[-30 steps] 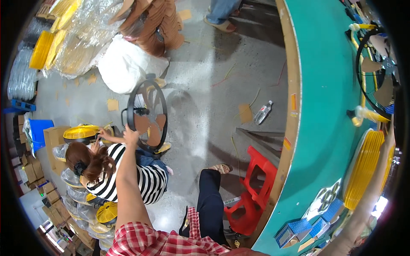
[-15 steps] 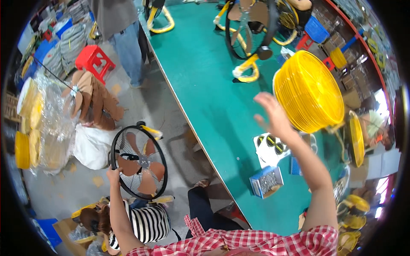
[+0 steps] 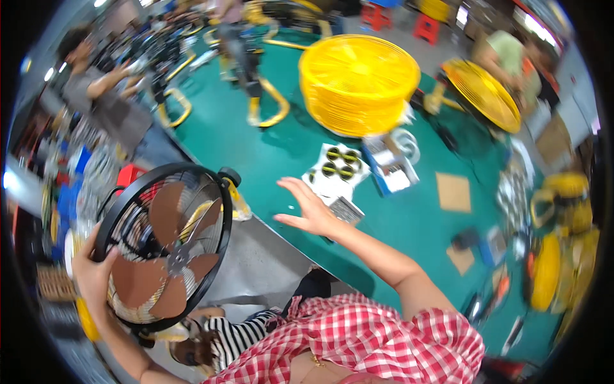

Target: Assemble a yellow portable cooling fan using an electric screwdriver, stick brand labels, and install battery compartment packs.

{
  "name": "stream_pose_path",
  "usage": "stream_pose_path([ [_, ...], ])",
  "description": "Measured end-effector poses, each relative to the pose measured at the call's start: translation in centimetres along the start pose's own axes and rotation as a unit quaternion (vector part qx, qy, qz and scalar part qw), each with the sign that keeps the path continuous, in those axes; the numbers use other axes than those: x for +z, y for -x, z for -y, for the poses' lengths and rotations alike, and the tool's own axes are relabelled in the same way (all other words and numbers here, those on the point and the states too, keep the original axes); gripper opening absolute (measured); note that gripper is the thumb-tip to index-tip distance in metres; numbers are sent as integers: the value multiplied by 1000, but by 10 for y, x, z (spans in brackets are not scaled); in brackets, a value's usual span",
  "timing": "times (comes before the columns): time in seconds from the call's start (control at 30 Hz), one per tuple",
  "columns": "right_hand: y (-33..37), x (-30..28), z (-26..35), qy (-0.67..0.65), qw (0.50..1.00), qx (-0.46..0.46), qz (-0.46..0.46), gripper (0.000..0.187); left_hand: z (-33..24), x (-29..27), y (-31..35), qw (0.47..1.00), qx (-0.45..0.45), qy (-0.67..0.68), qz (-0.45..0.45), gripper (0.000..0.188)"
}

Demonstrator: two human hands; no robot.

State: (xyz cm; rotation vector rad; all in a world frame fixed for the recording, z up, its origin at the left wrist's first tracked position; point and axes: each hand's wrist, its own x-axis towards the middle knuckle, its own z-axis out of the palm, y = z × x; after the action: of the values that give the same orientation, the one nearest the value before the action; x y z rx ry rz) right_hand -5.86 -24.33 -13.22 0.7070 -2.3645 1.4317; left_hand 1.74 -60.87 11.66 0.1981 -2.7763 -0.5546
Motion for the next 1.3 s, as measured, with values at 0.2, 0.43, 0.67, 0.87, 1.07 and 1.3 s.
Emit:
stream_pose_path([
  [0.2,75,-90,56,-14,992,-19,-128,86,-115,-55,33,970,204,36,126,73],
  [0.43,273,-206,109,222,910,136,-323,64,-262,42,67,859,490,68,134,72],
  [0.67,440,-223,133,342,761,271,-480,32,-403,151,151,683,580,220,386,56],
  [0.87,455,-243,126,473,725,256,-430,36,-416,245,149,701,485,309,421,52],
  [1.07,416,-275,128,287,789,286,-462,47,-395,286,127,660,524,370,391,40],
  [1.3,410,-302,97,278,796,283,-458,50,-413,328,120,781,451,338,268,38],
])
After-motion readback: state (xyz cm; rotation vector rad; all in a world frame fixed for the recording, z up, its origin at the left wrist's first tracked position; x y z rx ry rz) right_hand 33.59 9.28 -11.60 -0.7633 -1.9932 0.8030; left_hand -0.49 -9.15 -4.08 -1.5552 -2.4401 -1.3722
